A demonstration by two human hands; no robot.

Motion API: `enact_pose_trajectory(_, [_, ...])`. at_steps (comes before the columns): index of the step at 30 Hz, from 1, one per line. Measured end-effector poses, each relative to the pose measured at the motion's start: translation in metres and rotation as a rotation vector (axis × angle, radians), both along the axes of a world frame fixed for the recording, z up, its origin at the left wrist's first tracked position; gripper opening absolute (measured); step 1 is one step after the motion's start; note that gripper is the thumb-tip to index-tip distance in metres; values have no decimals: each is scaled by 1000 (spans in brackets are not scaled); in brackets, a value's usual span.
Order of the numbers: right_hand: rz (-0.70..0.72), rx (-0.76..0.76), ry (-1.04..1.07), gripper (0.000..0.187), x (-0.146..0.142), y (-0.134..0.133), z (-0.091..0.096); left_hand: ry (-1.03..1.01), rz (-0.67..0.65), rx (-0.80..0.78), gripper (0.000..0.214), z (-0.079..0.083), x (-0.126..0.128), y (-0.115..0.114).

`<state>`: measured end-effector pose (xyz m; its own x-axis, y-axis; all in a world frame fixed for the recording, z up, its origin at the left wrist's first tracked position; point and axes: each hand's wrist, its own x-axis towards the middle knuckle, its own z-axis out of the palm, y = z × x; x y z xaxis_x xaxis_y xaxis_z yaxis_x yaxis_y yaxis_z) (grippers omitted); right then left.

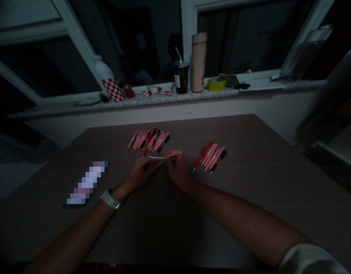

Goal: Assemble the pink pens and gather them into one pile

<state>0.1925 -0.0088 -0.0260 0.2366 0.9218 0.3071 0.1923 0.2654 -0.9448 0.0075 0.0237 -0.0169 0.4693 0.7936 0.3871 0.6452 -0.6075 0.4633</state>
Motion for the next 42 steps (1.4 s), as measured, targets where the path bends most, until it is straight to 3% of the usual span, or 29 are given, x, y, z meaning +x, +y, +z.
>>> enact_pose_trajectory(8, [-89, -45, 128, 29, -1, 3, -4, -1, 44, -30, 30, 0, 0, -2])
enact_pose_trajectory(15, [-119, -53, 191, 28, -2, 1, 0, -7, 99, -57, 36, -2, -1, -1])
enact_pose_trajectory(23, [-137, -6, 30, 27, 1, 1, 0, -18, 66, -76, 21, 0, -3, 0])
enact_pose_trajectory(36, [-100, 91, -227, 19, 6, 0, -2, -4, 44, -54, 25, -3, -6, 3])
enact_pose_trajectory(42, [-36, -4, -478, 14, 8, -3, -6, -47, 61, -53, 22, -7, -8, 4])
